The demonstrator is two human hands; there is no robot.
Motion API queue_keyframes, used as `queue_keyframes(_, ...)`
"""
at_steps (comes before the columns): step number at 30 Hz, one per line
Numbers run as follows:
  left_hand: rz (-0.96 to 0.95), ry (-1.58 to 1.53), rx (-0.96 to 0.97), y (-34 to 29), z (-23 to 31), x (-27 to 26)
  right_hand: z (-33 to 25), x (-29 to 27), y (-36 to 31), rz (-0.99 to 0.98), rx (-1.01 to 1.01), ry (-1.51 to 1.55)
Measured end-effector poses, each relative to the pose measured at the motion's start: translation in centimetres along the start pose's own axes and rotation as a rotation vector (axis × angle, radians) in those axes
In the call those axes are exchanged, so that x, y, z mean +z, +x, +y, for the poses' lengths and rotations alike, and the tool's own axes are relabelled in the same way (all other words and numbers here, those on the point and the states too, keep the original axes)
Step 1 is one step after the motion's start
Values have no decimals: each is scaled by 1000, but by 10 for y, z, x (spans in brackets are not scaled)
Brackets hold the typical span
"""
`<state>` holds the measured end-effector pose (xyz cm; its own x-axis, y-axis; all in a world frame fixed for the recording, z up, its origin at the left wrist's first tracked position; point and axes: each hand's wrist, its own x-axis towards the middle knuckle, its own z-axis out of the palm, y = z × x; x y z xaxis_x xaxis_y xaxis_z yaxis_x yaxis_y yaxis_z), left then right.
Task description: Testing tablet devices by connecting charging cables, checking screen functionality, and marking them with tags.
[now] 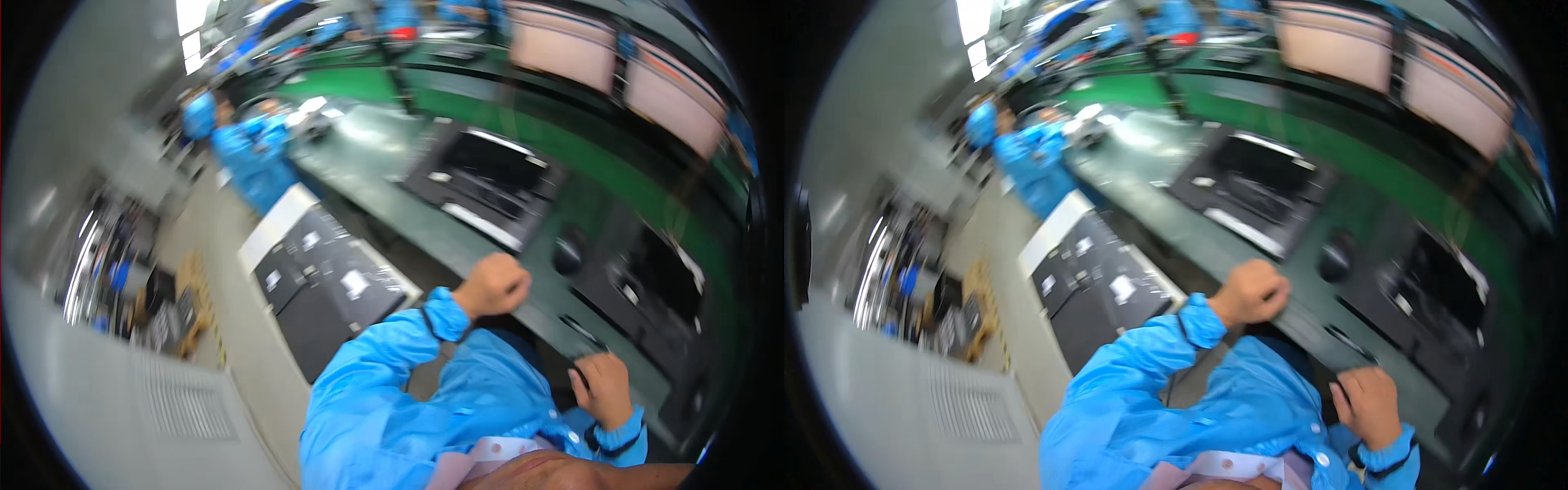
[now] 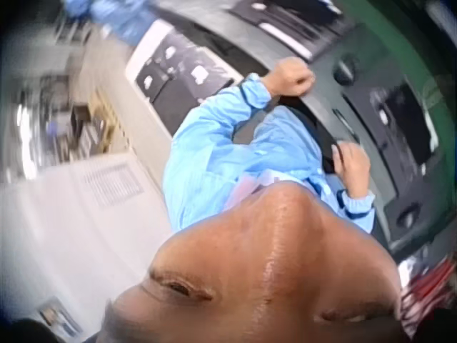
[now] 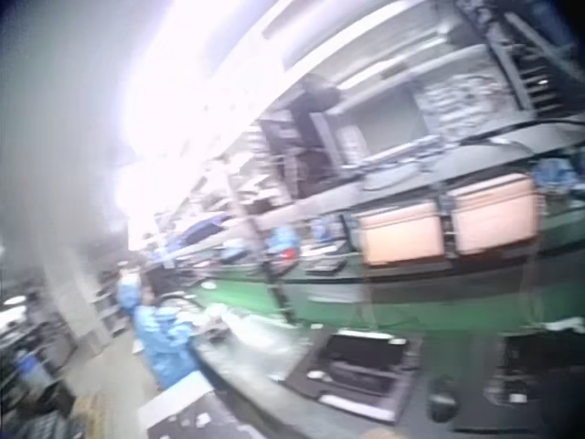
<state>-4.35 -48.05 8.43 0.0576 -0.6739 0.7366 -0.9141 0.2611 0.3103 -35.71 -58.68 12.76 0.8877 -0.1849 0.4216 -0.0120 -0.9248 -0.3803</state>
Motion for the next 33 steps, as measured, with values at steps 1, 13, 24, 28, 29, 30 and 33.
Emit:
queue_keyframes(1,3,-36,-16,4,2,11,7,-5,-17,-15,40,2)
queue_keyframes(13,-60,-295,-209,25,34,88,38,14,-70,519,507,-176)
queue_keyframes(24,-80,-148,-206,23,38,90,40,13,-73,498,428,-284)
queue_keyframes(28,-64,-144,-206,20,41,94,45,12,-83,523,372,-280)
queue_keyframes(29,-88,-163,-246,18,41,92,44,12,-85,501,379,-216)
queue_keyframes(30,-91,-156,-246,18,42,92,44,11,-87,505,416,-231)
queue_keyframes(33,-98,-107,-260,18,44,91,43,10,-88,475,382,-269)
